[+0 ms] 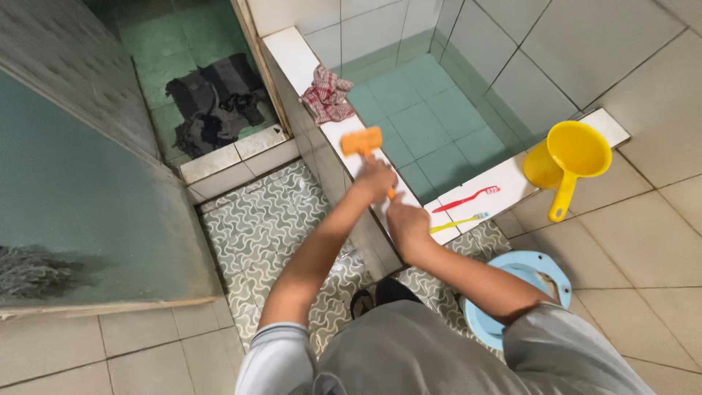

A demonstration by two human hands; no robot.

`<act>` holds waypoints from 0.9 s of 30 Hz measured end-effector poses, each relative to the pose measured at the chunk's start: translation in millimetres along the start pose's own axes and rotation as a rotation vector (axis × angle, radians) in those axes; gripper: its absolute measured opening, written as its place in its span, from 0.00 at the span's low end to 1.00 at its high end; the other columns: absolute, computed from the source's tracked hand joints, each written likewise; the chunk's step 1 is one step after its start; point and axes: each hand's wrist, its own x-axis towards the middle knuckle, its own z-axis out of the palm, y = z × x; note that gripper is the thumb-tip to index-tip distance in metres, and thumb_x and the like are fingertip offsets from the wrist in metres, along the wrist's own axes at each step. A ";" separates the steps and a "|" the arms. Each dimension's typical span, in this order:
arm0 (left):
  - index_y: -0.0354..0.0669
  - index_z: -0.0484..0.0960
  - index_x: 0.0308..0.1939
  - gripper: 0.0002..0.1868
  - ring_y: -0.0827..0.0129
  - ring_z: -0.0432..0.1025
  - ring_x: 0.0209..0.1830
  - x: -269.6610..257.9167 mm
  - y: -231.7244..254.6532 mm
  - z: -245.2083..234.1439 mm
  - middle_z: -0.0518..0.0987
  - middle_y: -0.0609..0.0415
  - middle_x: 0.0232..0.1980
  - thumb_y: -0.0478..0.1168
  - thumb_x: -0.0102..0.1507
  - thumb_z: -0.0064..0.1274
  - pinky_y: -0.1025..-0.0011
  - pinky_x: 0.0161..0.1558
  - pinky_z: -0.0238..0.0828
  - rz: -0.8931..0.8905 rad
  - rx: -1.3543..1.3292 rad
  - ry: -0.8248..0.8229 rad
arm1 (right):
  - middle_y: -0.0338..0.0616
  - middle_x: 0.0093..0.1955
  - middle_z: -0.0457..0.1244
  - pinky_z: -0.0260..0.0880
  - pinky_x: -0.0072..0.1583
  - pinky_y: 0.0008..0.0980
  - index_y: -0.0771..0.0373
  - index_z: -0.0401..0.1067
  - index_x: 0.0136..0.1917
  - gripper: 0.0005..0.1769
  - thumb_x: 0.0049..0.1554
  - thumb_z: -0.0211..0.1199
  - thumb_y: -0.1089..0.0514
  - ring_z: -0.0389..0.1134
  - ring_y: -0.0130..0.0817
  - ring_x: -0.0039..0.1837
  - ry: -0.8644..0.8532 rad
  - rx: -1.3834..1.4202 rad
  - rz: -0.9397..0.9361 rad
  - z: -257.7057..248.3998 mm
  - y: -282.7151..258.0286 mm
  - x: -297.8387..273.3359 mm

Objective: The person cleans the wall in a bathroom using a long-handled brush, scrubbing the tiles and rinsing the brush in a tub of water.

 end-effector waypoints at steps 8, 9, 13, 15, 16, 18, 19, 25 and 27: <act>0.63 0.90 0.34 0.08 0.55 0.71 0.57 -32.9 56.0 -13.6 0.83 0.56 0.44 0.42 0.54 0.59 0.34 0.66 0.46 0.031 -0.031 -0.026 | 0.43 0.28 0.69 0.72 0.29 0.35 0.76 0.61 0.71 0.32 0.55 0.55 0.63 0.73 0.35 0.30 -0.273 0.023 -0.034 -17.4 17.8 -47.1; 0.63 0.90 0.33 0.08 0.54 0.71 0.57 -37.0 56.7 -13.0 0.83 0.56 0.44 0.42 0.54 0.59 0.35 0.67 0.46 0.030 -0.069 0.012 | 0.42 0.28 0.69 0.71 0.29 0.35 0.76 0.62 0.70 0.31 0.54 0.55 0.63 0.73 0.35 0.29 -0.244 0.030 -0.035 -18.0 17.6 -49.3; 0.60 0.88 0.34 0.06 0.55 0.72 0.57 -16.6 26.9 -28.8 0.83 0.54 0.44 0.50 0.59 0.58 0.44 0.66 0.52 0.002 -0.153 -0.004 | 0.38 0.27 0.68 0.69 0.29 0.35 0.76 0.65 0.69 0.30 0.54 0.56 0.63 0.72 0.33 0.28 -0.135 0.003 0.000 1.7 8.3 -15.9; 0.57 0.88 0.33 0.08 0.55 0.71 0.56 -10.0 -2.8 -38.3 0.82 0.53 0.44 0.52 0.60 0.60 0.48 0.63 0.55 0.014 -0.186 -0.002 | 0.39 0.28 0.69 0.69 0.31 0.32 0.80 0.65 0.70 0.32 0.53 0.58 0.63 0.72 0.33 0.30 -0.020 0.052 -0.011 17.8 -1.0 21.0; 0.57 0.89 0.31 0.07 0.54 0.71 0.55 -9.3 -16.6 -41.7 0.81 0.53 0.44 0.50 0.59 0.60 0.50 0.61 0.55 0.046 -0.197 0.056 | 0.40 0.29 0.69 0.69 0.31 0.33 0.78 0.66 0.69 0.30 0.55 0.57 0.64 0.72 0.33 0.30 0.004 0.010 -0.009 22.7 -9.2 37.8; 0.60 0.90 0.32 0.06 0.55 0.71 0.54 -7.3 -25.7 -39.1 0.82 0.54 0.43 0.43 0.53 0.60 0.50 0.62 0.55 0.054 -0.164 0.100 | 0.40 0.29 0.69 0.69 0.30 0.33 0.77 0.66 0.69 0.28 0.56 0.57 0.64 0.72 0.34 0.31 -0.001 -0.003 0.003 27.4 -13.2 45.4; 0.61 0.90 0.32 0.10 0.55 0.71 0.54 -6.8 -28.2 -36.2 0.82 0.55 0.43 0.39 0.50 0.60 0.50 0.63 0.54 0.060 -0.147 0.120 | 0.41 0.29 0.69 0.69 0.30 0.33 0.77 0.65 0.69 0.29 0.55 0.57 0.64 0.72 0.35 0.30 -0.029 0.026 0.012 26.9 -9.0 42.5; 0.63 0.90 0.35 0.12 0.53 0.70 0.55 -34.6 47.0 2.5 0.83 0.57 0.44 0.38 0.51 0.60 0.43 0.62 0.51 0.022 -0.142 -0.011 | 0.38 0.27 0.69 0.69 0.29 0.32 0.77 0.63 0.70 0.32 0.54 0.57 0.62 0.72 0.31 0.28 -0.159 0.001 -0.082 -10.2 14.9 -48.3; 0.63 0.90 0.34 0.11 0.52 0.70 0.54 -39.0 47.6 2.3 0.84 0.56 0.43 0.38 0.52 0.61 0.39 0.65 0.47 0.039 -0.154 0.047 | 0.39 0.28 0.69 0.69 0.29 0.32 0.77 0.63 0.69 0.34 0.51 0.59 0.60 0.72 0.31 0.28 -0.207 -0.036 -0.083 -13.2 10.3 -46.2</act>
